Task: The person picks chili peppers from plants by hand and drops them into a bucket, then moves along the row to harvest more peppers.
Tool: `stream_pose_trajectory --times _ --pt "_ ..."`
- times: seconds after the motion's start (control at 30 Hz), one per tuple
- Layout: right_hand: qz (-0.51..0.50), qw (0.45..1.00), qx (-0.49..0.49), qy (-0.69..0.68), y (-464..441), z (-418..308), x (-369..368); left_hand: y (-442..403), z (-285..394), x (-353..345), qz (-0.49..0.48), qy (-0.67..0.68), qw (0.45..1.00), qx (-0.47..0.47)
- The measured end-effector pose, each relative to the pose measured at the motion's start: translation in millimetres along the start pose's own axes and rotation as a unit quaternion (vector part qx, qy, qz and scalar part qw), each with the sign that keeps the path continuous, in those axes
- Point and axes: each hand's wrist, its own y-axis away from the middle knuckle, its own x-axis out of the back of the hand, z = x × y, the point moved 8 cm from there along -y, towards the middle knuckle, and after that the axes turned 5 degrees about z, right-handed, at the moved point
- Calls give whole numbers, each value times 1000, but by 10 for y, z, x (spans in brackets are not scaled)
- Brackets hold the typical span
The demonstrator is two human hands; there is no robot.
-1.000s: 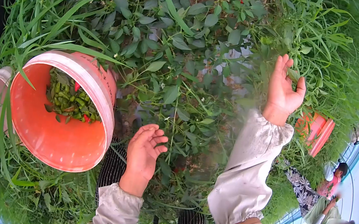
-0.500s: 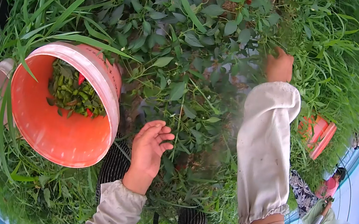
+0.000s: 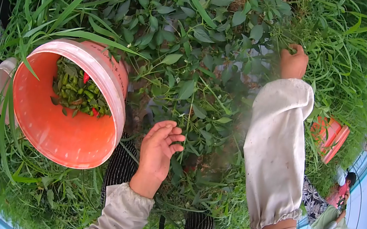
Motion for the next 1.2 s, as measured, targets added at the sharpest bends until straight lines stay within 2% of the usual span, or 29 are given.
stream_pose_trajectory --times 0.17,0.27,0.33,0.37,0.43,0.47,0.5,0.57,0.63,0.7,0.73,0.77,0.83,0.9,0.97,1.0,1.1,1.2 --pt "-16 998 19 -52 66 -23 13 9 -8 -16 -6 -3 1000 0" --pt "15 993 49 -106 141 -55 133 4 2 -26 -5 -3 1000 -3" --pt "-4 970 -1 -244 264 -36 222 7 -6 -36 -8 -3 1000 -1" --pt "-6 969 -1 -246 322 -67 271 11 0 -32 -5 -2 1000 -2" --pt "-58 879 -141 -451 460 4 235 17 15 -43 -9 2 1000 -1" --pt "-71 856 -149 -489 516 -32 285 17 22 -38 -7 3 1000 -2" --pt "-73 856 -149 -489 574 -71 340 17 30 -34 -8 6 1000 -1" --pt "-68 899 -89 -423 676 -207 467 18 55 -17 -6 10 1000 -2" --pt "-100 905 -57 -409 724 -191 455 18 79 -15 -9 13 1000 -2" --pt "-186 882 -70 -428 806 -221 387 15 93 -6 -11 23 1000 -4" --pt "-233 829 -140 -489 843 -225 350 17 102 -9 -17 27 999 -3" --pt "-241 827 -135 -490 854 -297 398 20 120 3 -12 33 999 -7" --pt "-157 827 -145 -520 830 -325 578 12 115 2 -11 31 999 5" --pt "-166 838 -120 -506 873 -334 573 24 165 -20 -9 38 999 11" --pt "-113 885 -45 -450 942 -474 661 23 198 -41 -19 34 999 14" --pt "-101 931 -2 -350 962 -502 716 23 216 -38 -17 39 999 13" --pt "-58 948 -1 -313 1079 -640 781 17 262 -20 -15 51 998 16" --pt "-67 931 -12 -359 1141 -734 793 5 305 -7 -20 62 998 19"
